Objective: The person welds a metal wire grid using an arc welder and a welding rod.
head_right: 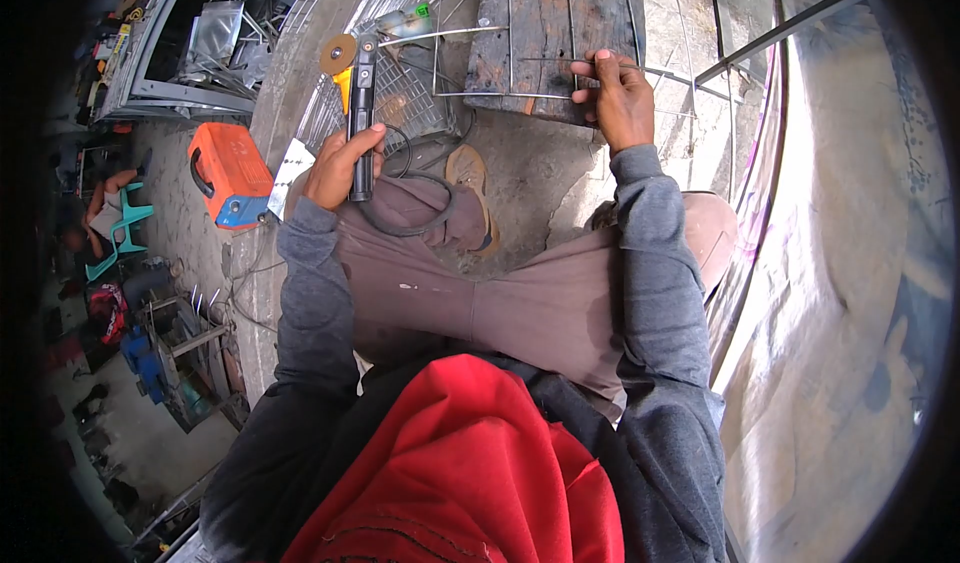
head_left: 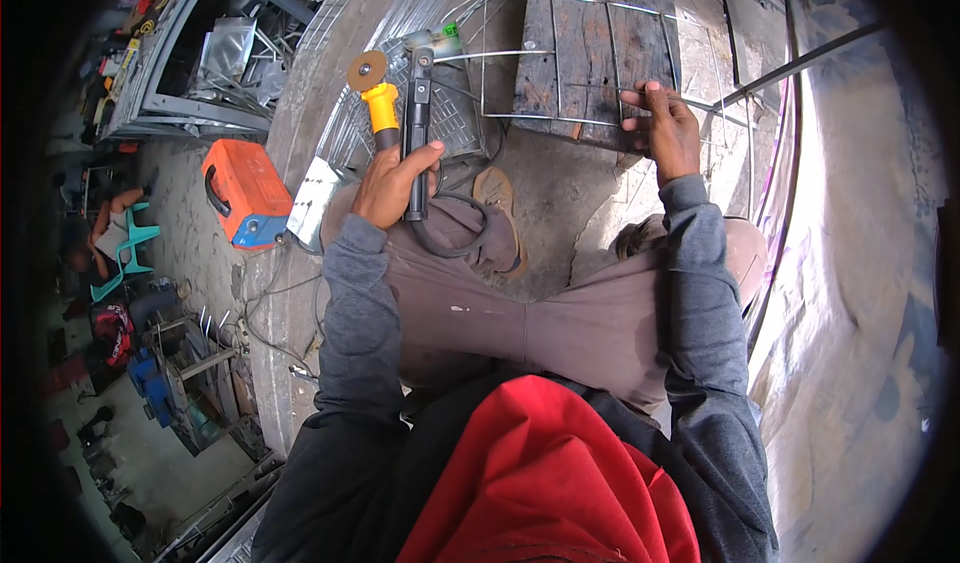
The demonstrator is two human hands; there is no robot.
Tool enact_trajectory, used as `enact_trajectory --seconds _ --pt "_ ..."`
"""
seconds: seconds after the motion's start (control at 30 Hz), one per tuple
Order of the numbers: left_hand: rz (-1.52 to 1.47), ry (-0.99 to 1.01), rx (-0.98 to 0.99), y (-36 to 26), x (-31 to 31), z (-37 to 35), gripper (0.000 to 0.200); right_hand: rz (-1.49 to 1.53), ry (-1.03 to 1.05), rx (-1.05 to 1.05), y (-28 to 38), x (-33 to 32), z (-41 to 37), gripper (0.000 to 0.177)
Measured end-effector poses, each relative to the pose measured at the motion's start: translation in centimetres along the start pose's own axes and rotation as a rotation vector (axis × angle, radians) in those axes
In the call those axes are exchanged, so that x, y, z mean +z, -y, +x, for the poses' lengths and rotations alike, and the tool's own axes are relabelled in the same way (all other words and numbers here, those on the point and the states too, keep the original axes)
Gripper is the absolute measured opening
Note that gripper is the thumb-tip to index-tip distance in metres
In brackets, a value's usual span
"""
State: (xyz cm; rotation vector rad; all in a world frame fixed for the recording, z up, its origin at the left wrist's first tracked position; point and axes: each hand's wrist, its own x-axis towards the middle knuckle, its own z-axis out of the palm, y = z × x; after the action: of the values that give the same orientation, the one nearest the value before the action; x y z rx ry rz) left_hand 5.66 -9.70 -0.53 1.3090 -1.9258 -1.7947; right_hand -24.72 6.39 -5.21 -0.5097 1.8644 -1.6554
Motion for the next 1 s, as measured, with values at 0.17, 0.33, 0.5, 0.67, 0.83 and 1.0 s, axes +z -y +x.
enact_trajectory --seconds 0.17,0.33,0.5,0.67,0.83,1.0 --pt "0.006 0.006 0.012 0.0 -0.1 -0.1 0.038 -0.009 0.003 0.001 -0.1 0.1 0.1 0.040" --pt "-0.026 0.019 0.002 0.1 -0.2 0.0 0.036 0.014 0.017 0.024 0.0 0.4 0.0 0.040" --pt "-0.037 0.031 -0.003 0.3 -0.3 0.1 0.036 0.022 0.018 0.029 0.0 0.5 0.1 0.039" --pt "-0.016 0.009 -0.012 0.1 -0.4 -0.3 0.037 0.042 0.010 0.025 0.0 0.6 0.4 0.039" --pt "-0.002 0.012 -0.015 -0.4 -0.5 -1.0 0.038 0.072 -0.060 -0.045 0.6 1.1 1.3 0.040" --pt "-0.018 0.010 -0.035 0.0 -0.8 -1.2 0.037 0.078 -0.053 -0.055 0.3 1.5 2.0 0.039"
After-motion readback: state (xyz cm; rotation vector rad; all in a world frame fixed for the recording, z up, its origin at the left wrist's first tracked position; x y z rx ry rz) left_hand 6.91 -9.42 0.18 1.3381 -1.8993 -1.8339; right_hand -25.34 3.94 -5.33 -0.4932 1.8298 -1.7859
